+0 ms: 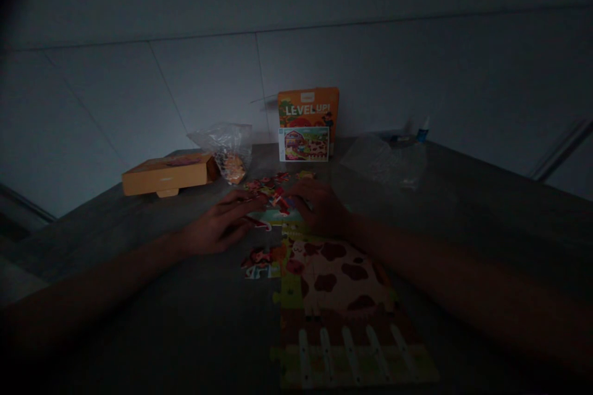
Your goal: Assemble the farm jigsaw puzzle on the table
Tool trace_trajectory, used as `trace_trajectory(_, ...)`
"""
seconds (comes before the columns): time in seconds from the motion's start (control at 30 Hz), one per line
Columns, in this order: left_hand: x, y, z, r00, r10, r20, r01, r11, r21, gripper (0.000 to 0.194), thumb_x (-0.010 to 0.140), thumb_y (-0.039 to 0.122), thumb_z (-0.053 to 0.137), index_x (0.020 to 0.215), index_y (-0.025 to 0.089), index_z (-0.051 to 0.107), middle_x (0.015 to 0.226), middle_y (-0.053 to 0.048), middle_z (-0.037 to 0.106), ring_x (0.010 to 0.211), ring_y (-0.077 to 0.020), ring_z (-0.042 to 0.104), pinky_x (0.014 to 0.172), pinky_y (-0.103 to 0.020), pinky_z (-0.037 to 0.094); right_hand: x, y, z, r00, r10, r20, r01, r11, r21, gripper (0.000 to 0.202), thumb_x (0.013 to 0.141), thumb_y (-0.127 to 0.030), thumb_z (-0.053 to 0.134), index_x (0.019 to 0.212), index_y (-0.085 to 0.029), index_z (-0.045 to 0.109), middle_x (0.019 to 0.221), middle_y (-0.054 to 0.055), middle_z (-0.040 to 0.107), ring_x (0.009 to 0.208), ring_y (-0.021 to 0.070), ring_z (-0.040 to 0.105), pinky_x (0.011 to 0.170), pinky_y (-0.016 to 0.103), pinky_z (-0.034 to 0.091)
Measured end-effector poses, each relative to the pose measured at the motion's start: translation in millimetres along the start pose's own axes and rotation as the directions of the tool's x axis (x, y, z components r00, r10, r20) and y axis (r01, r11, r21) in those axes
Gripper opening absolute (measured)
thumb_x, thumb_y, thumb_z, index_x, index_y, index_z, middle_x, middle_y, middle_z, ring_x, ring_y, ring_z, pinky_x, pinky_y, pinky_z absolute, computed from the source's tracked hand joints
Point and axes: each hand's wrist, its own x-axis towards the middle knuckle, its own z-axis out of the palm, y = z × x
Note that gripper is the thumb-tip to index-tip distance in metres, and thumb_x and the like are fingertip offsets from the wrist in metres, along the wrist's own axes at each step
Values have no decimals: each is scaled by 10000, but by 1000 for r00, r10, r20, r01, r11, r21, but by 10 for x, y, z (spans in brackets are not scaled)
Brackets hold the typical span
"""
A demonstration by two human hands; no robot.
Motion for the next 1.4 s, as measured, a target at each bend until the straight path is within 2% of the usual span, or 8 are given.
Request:
trace_trajectory(0.23,4,-13,6,996,87,21,-88,995,49,473,945,169,479,1414,227,457,1463,-95,477,1371,-263,405,1141,-515,365,8,5,12,998,-64,26,63,997,42,244,957,-181,427,951,-211,669,858,60,692,813,181,632,749,337,526)
trace_trajectory(0.37,3,-14,9,993,114,33,-115,993,39,486,953,157,468,1434,217,429,1453,-78,500,1367,-236,415,1162,-485,348,12,10,28,989,-128,73,124,991,55,241,978,-192,418,970,-208,658,875,64,688,834,179,623,758,326,521)
trace_trajectory(0.47,0,-12,4,992,117,42,-118,993,25,454,952,167,474,1405,201,472,1382,-77,574,1359,-245,427,1134,-474,392,7,23,40,989,-118,88,114,992,47,240,988,-200,409,1002,-201,649,910,66,698,868,183,633,804,337,519)
trace_trajectory(0.57,-2,-7,-8,993,105,57,-107,994,29,401,953,181,477,1348,191,546,1326,-97,616,1354,-257,440,1103,-463,434,-6,26,43,991,-45,124,40,998,41,212,966,-246,470,1107,-208,624,972,72,698,892,198,643,828,357,523)
trace_trajectory(0.73,-6,-4,-10,992,103,75,-105,994,22,360,950,187,486,1287,218,610,1285,-94,641,1310,-257,495,1064,-458,472,-29,12,39,982,-37,187,25,997,68,363,915,-317,585,1260,-215,534,1026,89,670,893,214,638,815,377,524)
trace_trajectory(1.17,-12,-29,6,990,100,103,-101,995,8,351,960,191,477,1286,197,606,1264,-108,636,1288,-252,497,1049,-436,473,-24,-6,24,980,-55,189,40,996,80,313,920,-258,555,1226,-196,535,1014,90,673,843,194,633,793,361,518)
trace_trajectory(1.4,-8,-20,8,991,99,90,-101,995,20,338,966,201,461,1264,188,621,1246,-107,643,1268,-250,511,1026,-424,492,-36,8,38,981,-42,188,34,998,49,287,911,-221,550,1195,-180,560,1043,103,680,880,204,641,796,357,522)
